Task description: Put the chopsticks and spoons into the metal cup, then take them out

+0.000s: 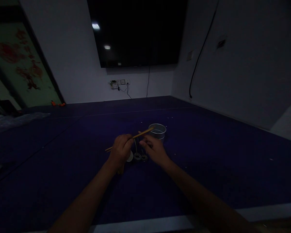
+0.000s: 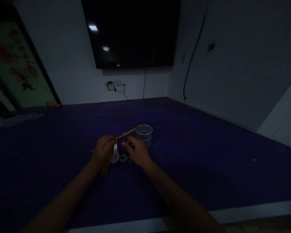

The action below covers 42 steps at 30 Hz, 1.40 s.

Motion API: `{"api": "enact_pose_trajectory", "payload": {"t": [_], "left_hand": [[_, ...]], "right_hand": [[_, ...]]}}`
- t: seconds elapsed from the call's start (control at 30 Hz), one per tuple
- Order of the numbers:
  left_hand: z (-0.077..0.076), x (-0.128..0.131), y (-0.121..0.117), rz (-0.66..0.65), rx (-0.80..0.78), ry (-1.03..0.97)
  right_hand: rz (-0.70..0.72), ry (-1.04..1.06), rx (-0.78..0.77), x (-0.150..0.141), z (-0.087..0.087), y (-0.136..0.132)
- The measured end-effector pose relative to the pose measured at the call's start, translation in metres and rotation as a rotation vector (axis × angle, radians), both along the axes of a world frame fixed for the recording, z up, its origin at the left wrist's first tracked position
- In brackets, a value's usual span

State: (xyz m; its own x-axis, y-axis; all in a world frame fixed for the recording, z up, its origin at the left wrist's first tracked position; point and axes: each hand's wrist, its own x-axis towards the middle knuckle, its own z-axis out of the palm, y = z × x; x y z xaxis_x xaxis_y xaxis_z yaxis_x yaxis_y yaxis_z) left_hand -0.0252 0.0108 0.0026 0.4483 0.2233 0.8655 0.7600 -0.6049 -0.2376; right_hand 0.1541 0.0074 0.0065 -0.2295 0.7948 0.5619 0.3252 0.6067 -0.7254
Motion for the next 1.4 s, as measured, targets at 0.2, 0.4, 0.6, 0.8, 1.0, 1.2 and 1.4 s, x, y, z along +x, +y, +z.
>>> {"api": "enact_pose_trajectory", "payload": {"t": [0.2,0.4,0.6,0.8,1.0,1.2,1.4], "left_hand": [[0.001,0.005,-0.001,-0.037,-0.031,0.057],[-0.005,0.008,0.006,-0.137,-0.120,0.046],[-0.004,0.010,0.003,-0.054,-0.163,0.035],[0.001,0.003,0.000,0.138,-0.186,-0.021],[-0.001,-0.006,0.004,0.267,-0.199,0.007],[0.000,-0.004,0.004,0.273,-0.257,0.074],[-0.001,-0.003,0.005,0.219,-0.348,0.094]], "right_hand": [[0.137,0.423,-0.168,-0.005,0.003,0.001],[0.128,0.562,-0.223,-0.007,0.006,0.005],[0.042,0.592,-0.242,-0.003,0.008,0.004],[-0.058,0.721,-0.197,0.005,0.012,0.006],[-0.160,0.795,-0.196,0.008,0.017,0.007],[-0.164,0.807,-0.184,0.009,0.017,0.006],[-0.153,0.771,-0.156,0.011,0.016,0.007]]}}
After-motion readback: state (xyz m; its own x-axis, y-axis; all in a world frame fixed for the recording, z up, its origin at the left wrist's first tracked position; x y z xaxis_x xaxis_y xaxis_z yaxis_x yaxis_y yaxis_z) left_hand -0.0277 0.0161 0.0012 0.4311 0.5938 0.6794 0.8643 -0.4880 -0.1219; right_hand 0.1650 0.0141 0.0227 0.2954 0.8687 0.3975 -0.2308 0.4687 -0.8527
